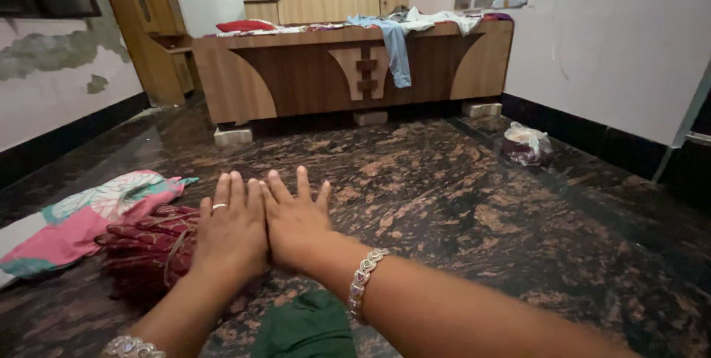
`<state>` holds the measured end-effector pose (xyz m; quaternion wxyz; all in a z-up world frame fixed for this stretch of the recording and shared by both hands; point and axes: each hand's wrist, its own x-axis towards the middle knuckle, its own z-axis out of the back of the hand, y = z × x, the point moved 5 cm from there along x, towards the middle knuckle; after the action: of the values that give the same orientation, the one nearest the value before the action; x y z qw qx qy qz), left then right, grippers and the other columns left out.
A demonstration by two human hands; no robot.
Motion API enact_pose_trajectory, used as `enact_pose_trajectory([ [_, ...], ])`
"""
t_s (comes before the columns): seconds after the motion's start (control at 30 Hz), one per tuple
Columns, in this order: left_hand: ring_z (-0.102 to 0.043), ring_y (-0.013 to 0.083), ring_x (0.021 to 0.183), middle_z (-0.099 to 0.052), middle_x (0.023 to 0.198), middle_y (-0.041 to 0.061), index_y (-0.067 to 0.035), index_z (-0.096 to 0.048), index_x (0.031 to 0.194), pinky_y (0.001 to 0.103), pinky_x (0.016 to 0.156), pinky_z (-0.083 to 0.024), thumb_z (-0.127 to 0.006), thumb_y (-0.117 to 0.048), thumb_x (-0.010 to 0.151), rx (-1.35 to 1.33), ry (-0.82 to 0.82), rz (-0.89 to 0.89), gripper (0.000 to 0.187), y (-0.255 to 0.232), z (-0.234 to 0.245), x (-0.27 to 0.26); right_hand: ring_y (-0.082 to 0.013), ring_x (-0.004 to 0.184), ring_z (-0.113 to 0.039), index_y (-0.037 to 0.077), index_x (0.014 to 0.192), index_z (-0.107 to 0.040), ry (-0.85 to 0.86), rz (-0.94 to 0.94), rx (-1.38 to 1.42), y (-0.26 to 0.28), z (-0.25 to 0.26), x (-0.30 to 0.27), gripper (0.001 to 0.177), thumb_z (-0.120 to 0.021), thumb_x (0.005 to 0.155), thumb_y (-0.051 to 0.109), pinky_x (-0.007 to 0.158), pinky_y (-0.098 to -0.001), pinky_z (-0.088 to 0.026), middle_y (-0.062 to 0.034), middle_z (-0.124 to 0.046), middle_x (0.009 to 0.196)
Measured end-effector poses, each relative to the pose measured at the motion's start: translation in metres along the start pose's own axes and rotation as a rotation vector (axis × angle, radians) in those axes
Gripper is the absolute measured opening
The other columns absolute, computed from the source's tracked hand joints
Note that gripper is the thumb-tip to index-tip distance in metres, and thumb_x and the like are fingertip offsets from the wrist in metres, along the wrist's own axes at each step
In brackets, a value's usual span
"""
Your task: The person folds clothes and then places the folded items onto a shelf in a storage unit.
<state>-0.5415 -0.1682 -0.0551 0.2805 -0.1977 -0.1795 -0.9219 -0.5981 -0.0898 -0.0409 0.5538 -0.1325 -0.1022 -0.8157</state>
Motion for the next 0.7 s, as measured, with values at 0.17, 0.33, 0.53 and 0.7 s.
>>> enact_pose_trajectory([
  [0.17,-0.015,0.0379,0.152,-0.022,0.165,0.023,-0.003,-0.025,0.157,0.058,0.115,-0.020,-0.057,-0.022,0.085,-0.043,0.022,0.001,0.082,-0.025,-0.029,-0.007,-0.0522,0.153,0.000,0.013,0.163,-0.010,0.148,-0.032,-0.002,-0.018,-0.032,-0.010,0.103,-0.071,0.083,0.032,0.114,-0.0776,-0.011,-0.0130,-0.006,0.171],
  [0.33,-0.017,0.0364,0.153,-0.023,0.162,0.023,0.000,-0.024,0.155,0.059,0.116,-0.023,-0.056,-0.021,0.086,-0.104,-0.018,-0.002,0.078,-0.045,-0.051,-0.011,-0.0537,0.152,0.000,0.014,0.162,-0.011,0.096,-0.030,-0.005,-0.037,-0.062,-0.012,0.092,-0.064,0.089,0.030,0.111,-0.0803,-0.011,-0.0126,-0.006,0.171],
  [0.53,-0.017,0.0360,0.152,-0.023,0.163,0.019,-0.002,-0.023,0.155,0.063,0.115,-0.021,-0.054,-0.021,0.088,-0.126,0.077,0.017,0.076,-0.051,-0.078,-0.023,-0.0520,0.152,-0.009,0.015,0.163,-0.014,0.111,-0.019,0.032,-0.040,-0.091,-0.020,0.090,-0.063,0.088,0.032,0.111,-0.0781,-0.018,-0.0117,-0.013,0.169],
  [0.7,-0.016,0.0357,0.153,-0.022,0.164,0.019,-0.001,-0.022,0.155,0.064,0.114,-0.022,-0.053,-0.021,0.089,-0.068,0.239,0.010,0.076,-0.055,-0.106,-0.046,-0.0517,0.152,-0.009,0.015,0.162,-0.017,0.159,0.013,0.008,-0.036,-0.128,-0.032,0.087,-0.063,0.089,0.028,0.109,-0.0794,-0.019,-0.0137,-0.012,0.169],
])
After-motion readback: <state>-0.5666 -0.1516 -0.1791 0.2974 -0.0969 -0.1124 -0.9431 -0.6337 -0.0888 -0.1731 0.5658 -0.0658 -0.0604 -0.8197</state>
